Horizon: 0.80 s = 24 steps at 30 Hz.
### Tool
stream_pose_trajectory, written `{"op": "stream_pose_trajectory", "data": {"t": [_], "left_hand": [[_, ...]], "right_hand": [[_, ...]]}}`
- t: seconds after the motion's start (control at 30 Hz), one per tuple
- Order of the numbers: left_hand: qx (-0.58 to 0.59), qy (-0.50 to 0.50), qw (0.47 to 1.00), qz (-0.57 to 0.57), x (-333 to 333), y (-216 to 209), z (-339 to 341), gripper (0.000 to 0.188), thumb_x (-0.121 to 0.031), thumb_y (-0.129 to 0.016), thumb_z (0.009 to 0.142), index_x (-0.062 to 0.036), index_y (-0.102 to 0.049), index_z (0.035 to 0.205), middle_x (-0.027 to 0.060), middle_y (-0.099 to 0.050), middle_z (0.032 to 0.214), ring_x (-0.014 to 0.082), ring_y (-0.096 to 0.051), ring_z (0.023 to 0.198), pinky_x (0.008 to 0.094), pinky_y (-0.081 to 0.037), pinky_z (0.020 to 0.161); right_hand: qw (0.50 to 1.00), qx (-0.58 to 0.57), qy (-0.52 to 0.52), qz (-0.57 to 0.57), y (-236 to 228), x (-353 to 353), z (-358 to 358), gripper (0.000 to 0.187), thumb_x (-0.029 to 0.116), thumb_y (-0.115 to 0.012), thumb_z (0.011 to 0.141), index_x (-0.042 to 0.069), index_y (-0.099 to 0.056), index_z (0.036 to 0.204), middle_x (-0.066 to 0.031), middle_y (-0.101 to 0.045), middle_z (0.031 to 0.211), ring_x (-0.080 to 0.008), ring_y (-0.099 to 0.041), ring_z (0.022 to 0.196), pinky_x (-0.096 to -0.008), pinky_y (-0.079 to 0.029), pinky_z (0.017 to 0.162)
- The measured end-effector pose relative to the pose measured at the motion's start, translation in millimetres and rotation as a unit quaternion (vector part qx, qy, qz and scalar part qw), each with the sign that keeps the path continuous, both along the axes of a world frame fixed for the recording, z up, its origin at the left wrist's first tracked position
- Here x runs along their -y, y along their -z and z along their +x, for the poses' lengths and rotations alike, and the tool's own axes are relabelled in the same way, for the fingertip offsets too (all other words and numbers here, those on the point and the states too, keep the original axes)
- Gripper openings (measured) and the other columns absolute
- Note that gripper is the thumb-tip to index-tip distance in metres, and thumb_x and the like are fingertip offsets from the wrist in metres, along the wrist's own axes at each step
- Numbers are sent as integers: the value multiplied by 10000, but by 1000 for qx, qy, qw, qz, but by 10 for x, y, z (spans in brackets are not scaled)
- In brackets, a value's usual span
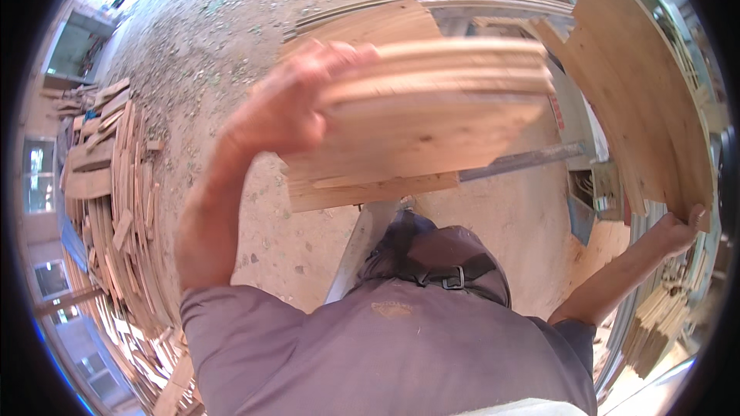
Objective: The person stacks wood planks on a work surface, moves them one by one to a different pile, uses a tape measure to check a plank, and positions wood against a metal guide.
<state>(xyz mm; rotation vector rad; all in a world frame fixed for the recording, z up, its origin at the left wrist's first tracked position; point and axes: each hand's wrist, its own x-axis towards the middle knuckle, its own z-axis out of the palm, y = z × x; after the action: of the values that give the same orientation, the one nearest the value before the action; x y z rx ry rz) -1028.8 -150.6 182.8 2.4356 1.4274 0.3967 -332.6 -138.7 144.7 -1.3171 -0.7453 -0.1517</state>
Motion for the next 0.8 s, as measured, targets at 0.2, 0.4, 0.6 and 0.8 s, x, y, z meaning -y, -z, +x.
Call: {"op": "stream_pose_trajectory", "data": {"t": [0.2, 0.4, 0.6, 0.8], "left_hand": [[-102, -63, 990, -76, -913, 521, -423, 835, -94, -750, 767, -93, -412, 1531, 173, -353, 1595, 353, -307, 1476, 437, -269, 1237], [-135, -108, 985, -21, -539, 1685, -356, 680, -361, -653, 916, -56, -461, 1493, 193, -189, 1663, 367, -167, 1539, 469, -171, 1248], [-74, -122, 983, 115, -386, 1976, -23, 492, -259, -595, 936, -24, -581, 1367, 251, -332, 1591, 408, -238, 1506, 504, -158, 1239], [189, -135, 969, 78, 81, 1833, 1288, 559, -90, -663, 898, 50, -494, 1411, 249, -447, 1515, 397, -382, 1438, 487, -310, 1181]], "right_hand": [[852, 329, 292, -283, 80, 860, -209, 339, 202, -769, 891, 81, -743, 1206, -258, -685, 1159, -317, -671, 1031, -392, -534, 885], [931, 108, 252, -241, 344, 1454, -622, 380, 300, -726, 933, -34, -748, 1113, -233, -682, 1155, -308, -665, 1034, -420, -556, 910], [962, 101, 198, -157, 926, 1992, -788, 406, 243, -461, 1042, -26, -599, 1312, -191, -648, 1253, -308, -571, 1215, -457, -448, 1076], [956, -278, 64, 63, 733, 1735, -636, 456, 181, -808, 854, -52, -641, 1209, -138, -680, 1158, -277, -637, 1078, -397, -527, 962]]}}
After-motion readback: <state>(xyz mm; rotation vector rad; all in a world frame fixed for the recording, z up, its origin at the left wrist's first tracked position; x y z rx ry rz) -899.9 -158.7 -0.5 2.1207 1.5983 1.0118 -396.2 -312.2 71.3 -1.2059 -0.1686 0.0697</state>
